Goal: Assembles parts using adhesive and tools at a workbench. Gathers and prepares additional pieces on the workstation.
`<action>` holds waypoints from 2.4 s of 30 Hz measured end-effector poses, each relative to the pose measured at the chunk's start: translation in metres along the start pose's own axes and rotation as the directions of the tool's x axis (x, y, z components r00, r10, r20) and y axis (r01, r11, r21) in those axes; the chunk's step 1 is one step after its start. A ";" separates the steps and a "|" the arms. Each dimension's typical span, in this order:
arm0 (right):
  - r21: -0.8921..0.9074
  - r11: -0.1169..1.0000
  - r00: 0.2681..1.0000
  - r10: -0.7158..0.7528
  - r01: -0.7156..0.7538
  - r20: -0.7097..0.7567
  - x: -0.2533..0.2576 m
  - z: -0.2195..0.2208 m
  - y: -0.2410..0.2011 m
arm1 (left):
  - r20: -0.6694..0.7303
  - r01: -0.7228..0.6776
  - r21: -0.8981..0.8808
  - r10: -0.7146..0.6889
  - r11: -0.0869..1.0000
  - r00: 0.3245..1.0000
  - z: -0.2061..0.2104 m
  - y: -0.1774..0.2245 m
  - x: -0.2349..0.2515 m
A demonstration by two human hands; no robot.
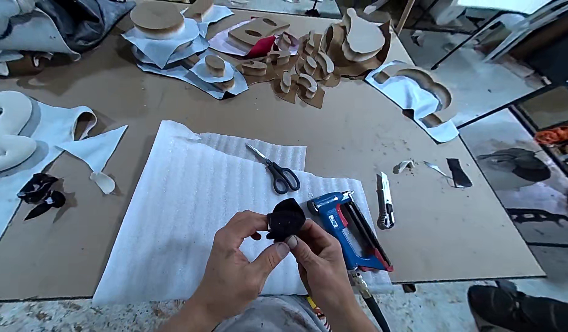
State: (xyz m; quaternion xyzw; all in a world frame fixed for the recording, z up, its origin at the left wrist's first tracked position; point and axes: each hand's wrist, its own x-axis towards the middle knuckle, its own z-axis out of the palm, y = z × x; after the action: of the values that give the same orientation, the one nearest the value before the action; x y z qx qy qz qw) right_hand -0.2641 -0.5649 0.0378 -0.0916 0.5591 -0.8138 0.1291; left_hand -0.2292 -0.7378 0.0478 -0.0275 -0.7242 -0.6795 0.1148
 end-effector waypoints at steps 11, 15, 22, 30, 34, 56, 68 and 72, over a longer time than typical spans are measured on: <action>-0.006 0.994 0.993 0.110 -0.110 0.041 0.001 -0.006 -0.007 | 0.008 -0.067 0.062 0.066 0.996 0.998 -0.005 -0.005 0.001; -0.034 0.990 0.990 0.139 -0.140 -0.038 0.000 0.000 -0.010 | 0.026 -0.039 0.101 0.036 0.994 0.999 -0.008 -0.006 0.001; -0.025 0.985 0.983 0.169 -0.172 -0.073 0.000 0.000 -0.007 | 0.023 0.121 -0.011 -0.121 0.993 0.992 -0.007 -0.006 0.005; 0.191 0.970 0.984 0.130 -0.151 0.119 0.008 -0.011 0.018 | 0.030 0.327 -0.264 -0.331 0.907 0.943 -0.002 -0.013 0.011; -0.248 0.962 0.941 0.186 -0.116 0.282 0.041 -0.033 0.029 | 0.007 0.225 -0.049 -0.225 0.973 0.974 -0.014 -0.036 0.010; -0.775 0.566 0.902 0.122 0.279 0.414 0.074 -0.063 0.091 | 0.342 0.081 0.660 -0.395 0.747 0.853 -0.025 -0.106 0.050; -0.871 0.485 0.989 0.068 0.082 0.131 0.059 -0.034 0.093 | 0.335 0.126 0.636 -0.419 0.761 0.844 -0.026 -0.108 0.054; -0.882 0.460 0.995 -0.029 0.101 0.098 0.055 -0.032 0.102 | 0.200 0.196 0.561 -0.362 0.804 0.911 -0.020 -0.118 0.040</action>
State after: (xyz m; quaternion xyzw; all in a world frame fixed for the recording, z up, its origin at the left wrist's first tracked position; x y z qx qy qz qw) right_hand -0.3152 -0.5884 -0.0687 -0.1944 0.8911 -0.4069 0.0510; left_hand -0.2887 -0.7710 -0.0580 0.0114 -0.8876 -0.4506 -0.0947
